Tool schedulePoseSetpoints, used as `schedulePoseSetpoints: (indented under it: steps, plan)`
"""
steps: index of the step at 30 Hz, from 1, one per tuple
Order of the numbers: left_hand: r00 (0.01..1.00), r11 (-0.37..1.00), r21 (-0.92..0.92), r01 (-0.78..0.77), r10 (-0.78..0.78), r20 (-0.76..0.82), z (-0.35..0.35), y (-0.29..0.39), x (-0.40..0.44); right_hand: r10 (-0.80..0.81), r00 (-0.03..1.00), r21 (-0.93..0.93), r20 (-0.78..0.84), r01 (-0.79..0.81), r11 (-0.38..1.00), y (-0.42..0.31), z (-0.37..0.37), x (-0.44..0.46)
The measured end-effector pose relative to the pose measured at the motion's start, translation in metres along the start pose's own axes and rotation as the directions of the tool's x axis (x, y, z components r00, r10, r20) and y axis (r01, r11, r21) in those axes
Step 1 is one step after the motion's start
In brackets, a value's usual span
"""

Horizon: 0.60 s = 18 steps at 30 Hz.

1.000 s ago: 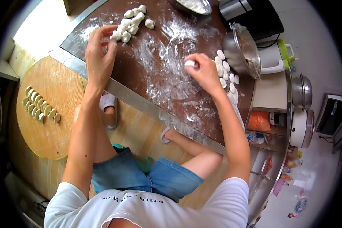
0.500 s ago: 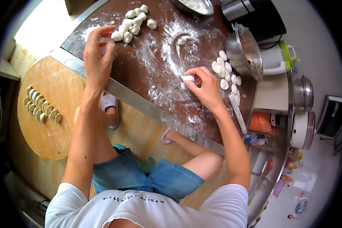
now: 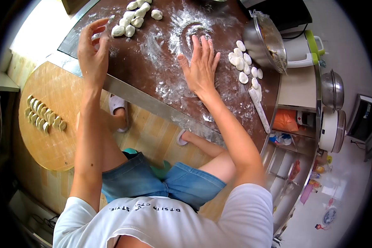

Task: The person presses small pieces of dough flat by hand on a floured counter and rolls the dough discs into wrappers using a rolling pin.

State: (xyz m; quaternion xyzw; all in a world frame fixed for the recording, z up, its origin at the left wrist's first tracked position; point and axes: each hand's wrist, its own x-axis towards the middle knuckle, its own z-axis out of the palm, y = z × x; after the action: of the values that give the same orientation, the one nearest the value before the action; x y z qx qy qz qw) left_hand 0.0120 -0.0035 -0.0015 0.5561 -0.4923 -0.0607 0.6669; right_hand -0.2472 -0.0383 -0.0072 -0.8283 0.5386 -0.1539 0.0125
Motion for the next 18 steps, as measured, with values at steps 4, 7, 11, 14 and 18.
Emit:
schedulePoseSetpoints:
  steps: [4,7,11,14,18]
  plan:
    - [0.999,1.0,0.0,-0.008,0.008,0.037,0.006,0.001,0.004,0.139,0.986,0.502,-0.097,-0.072,0.862,0.013,-0.009,0.008]
    - [0.999,0.999,-0.017,0.037,-0.037,0.002,0.0,0.001,0.0,0.266,0.953,0.889,-0.143,0.005,0.457,0.014,-0.034,0.002]
    - [1.0,1.0,0.003,-0.003,0.003,-0.007,-0.001,0.001,0.002,-0.155,0.984,0.285,-0.091,0.175,0.942,0.018,-0.05,-0.054]
    - [0.999,1.0,-0.003,0.028,-0.028,-0.017,-0.004,0.003,0.003,-0.181,0.961,-0.039,-0.208,0.177,0.983,0.074,-0.045,-0.026]
    - [0.999,0.999,0.022,0.033,-0.033,0.001,-0.002,0.005,0.004,-0.268,0.948,0.239,-0.17,0.304,0.922,0.011,-0.051,0.07]
